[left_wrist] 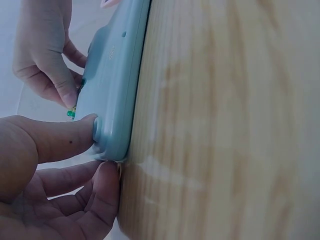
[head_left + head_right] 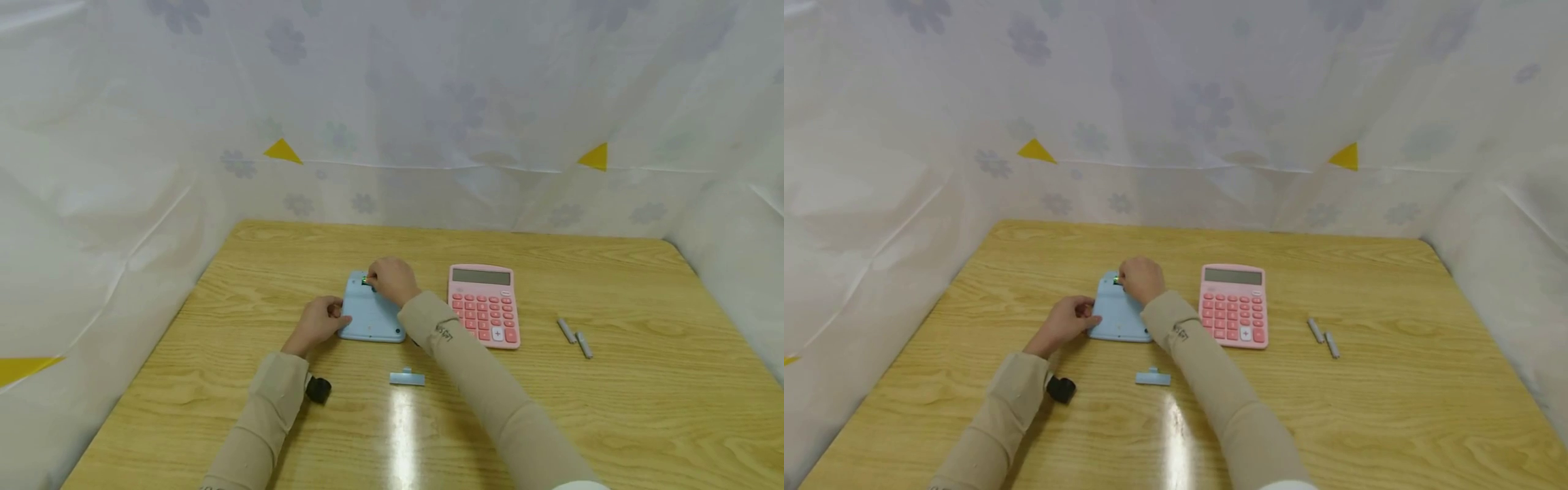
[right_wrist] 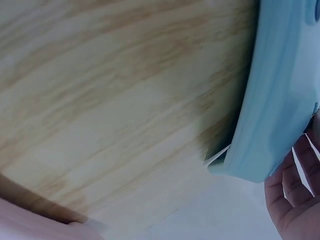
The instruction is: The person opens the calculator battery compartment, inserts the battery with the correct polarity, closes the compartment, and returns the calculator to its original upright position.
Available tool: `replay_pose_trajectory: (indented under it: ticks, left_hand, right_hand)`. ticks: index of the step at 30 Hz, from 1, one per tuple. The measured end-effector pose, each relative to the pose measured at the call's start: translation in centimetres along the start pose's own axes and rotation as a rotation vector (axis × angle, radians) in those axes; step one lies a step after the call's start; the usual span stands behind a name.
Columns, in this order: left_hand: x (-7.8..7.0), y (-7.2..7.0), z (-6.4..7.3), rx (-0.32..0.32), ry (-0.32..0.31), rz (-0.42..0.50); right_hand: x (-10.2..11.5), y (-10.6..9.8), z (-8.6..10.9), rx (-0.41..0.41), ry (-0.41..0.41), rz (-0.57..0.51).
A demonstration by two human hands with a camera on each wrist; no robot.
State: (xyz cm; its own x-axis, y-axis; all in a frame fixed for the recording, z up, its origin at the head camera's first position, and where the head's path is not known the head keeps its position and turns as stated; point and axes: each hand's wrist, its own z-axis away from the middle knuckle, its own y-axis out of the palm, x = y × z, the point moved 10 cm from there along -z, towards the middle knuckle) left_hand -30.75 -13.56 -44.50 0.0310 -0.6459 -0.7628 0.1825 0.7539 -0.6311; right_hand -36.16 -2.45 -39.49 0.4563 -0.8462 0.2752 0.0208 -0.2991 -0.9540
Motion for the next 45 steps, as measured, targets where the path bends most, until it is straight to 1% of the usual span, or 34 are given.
replay_pose_trajectory:
  ticks: [5,8,15,21,28,36,40,43,45]
  left_hand:
    - [0.1,0.0,-0.1,0.001,-0.011,-0.010]
    - [0.1,0.1,-0.2,0.003,-0.015,-0.004]
    - [0.2,0.2,-0.2,0.004,-0.008,0.008]
    - [0.4,0.4,-0.3,0.007,-0.014,0.012]
    - [0.2,0.3,-0.2,0.009,-0.006,0.010]
    - [0.2,0.2,-0.2,0.014,-0.005,0.009]
    - [0.3,0.3,-0.2,0.014,-0.007,0.016]
    - [0.3,0.2,-0.2,0.007,-0.007,0.012]
    - [0.2,0.2,-0.1,0.006,-0.005,0.008]
  right_hand:
    - [0.0,0.0,0.0,0.000,-0.007,0.035]
    - [-0.1,0.1,-0.1,0.009,0.000,0.038]
    - [-0.3,0.2,0.0,0.017,0.019,0.012]
    - [-0.5,0.2,-0.4,0.060,0.067,-0.015]
    - [0.0,0.7,-1.1,0.101,0.044,0.099]
    - [0.5,1.0,-1.4,0.181,0.070,0.154]
    - [0.3,1.0,-1.4,0.187,0.090,0.133]
    - [0.0,0.9,-1.3,0.167,0.088,0.078]
    - [-0.3,0.9,-1.2,0.154,0.092,0.019]
